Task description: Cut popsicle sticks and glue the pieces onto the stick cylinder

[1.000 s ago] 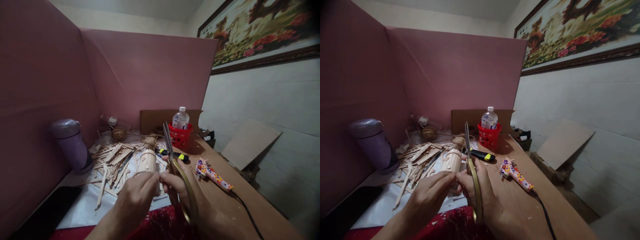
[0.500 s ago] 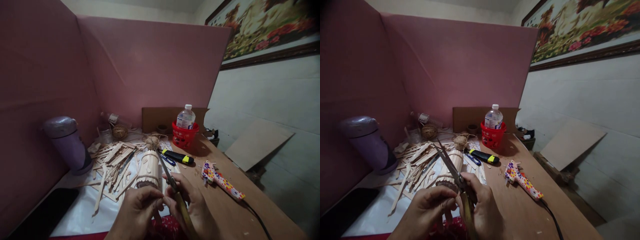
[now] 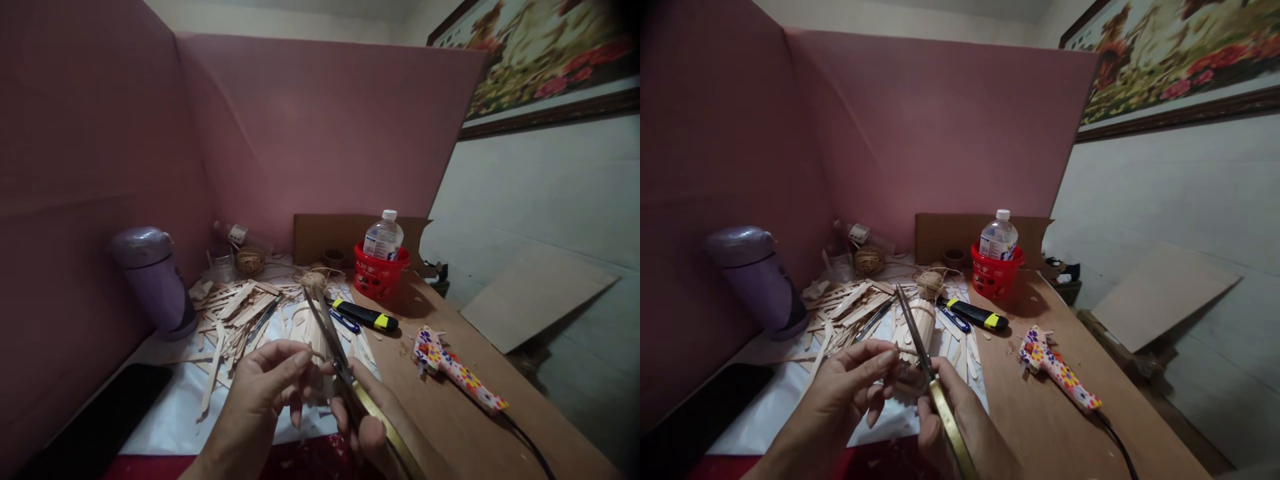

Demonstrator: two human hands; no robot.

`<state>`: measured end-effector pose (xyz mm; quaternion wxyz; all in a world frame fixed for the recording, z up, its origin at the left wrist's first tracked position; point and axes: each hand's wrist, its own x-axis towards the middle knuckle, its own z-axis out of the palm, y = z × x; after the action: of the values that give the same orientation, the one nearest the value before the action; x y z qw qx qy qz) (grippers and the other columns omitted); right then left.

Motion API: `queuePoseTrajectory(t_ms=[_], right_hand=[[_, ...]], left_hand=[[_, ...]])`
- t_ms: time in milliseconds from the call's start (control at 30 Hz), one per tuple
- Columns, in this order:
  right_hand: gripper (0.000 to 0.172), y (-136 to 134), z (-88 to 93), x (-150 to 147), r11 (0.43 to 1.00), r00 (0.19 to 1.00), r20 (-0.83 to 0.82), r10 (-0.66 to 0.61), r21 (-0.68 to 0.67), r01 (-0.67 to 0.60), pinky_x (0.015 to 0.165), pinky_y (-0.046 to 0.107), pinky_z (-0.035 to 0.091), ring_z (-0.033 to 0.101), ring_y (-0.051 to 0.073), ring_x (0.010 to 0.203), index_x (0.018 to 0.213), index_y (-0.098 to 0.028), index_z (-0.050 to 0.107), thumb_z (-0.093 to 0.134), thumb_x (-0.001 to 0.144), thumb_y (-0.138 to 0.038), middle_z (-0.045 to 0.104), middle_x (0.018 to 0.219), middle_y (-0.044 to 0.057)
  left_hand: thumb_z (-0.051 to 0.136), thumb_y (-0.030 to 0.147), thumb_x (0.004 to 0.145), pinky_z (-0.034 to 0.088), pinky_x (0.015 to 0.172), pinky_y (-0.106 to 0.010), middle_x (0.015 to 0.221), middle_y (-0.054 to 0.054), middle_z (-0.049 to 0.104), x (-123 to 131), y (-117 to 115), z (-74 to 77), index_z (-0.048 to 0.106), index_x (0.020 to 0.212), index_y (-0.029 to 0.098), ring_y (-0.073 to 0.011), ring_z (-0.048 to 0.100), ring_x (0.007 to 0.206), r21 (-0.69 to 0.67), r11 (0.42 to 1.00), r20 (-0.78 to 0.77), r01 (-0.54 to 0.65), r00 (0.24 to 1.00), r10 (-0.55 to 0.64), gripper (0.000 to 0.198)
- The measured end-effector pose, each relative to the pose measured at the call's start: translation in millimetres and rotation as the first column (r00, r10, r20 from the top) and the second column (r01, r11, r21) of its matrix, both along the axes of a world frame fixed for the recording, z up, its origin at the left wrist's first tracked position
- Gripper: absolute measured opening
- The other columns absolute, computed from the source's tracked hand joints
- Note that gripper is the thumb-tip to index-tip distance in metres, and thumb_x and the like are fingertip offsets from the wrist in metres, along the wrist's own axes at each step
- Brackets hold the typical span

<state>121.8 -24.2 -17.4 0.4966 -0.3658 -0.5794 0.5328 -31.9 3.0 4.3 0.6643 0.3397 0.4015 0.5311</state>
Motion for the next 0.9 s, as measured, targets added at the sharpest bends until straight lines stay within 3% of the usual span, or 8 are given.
queuePoseTrajectory(t_ms=[100,233,633,900], right_hand=[[0.074,-1,-6.8,0,1.000,0.998,0.059,0.015,-0.029,-0.013,0.044,0.022,0.029,0.040,0.011,0.046,0.098,-0.020,0.061,0.054,0.056,-0.082,0.051,0.056,-0.001],[0.078,-1,-7.5,2,1.000,0.995,0.097,0.009,-0.003,-0.009,0.045,0.024,0.032,0.038,0.013,0.045,0.096,-0.020,0.065,0.053,0.053,-0.084,0.046,0.049,-0.002],[0.074,-5,7.2,0,1.000,1.000,-0.005,0.008,0.022,-0.008,0.045,0.022,0.033,0.035,0.011,0.049,0.091,-0.017,0.067,0.057,0.054,-0.080,0.048,0.053,-0.001],[0.076,-4,5.7,4,0.988,0.990,0.086,0.111,0.099,-0.119,0.044,0.020,0.026,0.031,0.010,0.049,0.100,-0.014,0.061,0.047,0.065,-0.080,0.039,0.053,-0.004]], left_hand=[[0.081,0.027,0.055,0.032,0.030,-0.013,0.052,0.000,0.062,-1,2,5.1,0.066,0.068,0.013,-0.0074,0.053,0.039,-0.009,0.997,0.053,-0.078,0.996,0.078,0.024],[0.082,0.022,0.054,0.038,0.034,-0.014,0.055,0.000,0.063,-1,8,10.7,0.068,0.068,0.012,-0.0070,0.054,0.041,0.023,0.994,0.106,-0.102,0.989,0.099,0.022],[0.075,0.021,0.065,0.047,0.040,-0.016,0.059,-0.003,0.065,0,9,31.1,0.064,0.064,0.010,-0.0093,0.059,0.046,0.087,0.996,0.008,0.014,1.000,-0.015,0.016],[0.076,0.022,0.063,0.048,0.040,-0.019,0.058,-0.004,0.065,-2,9,32.8,0.061,0.063,0.010,-0.0112,0.059,0.044,0.071,0.997,-0.040,0.038,0.999,-0.035,0.020]])
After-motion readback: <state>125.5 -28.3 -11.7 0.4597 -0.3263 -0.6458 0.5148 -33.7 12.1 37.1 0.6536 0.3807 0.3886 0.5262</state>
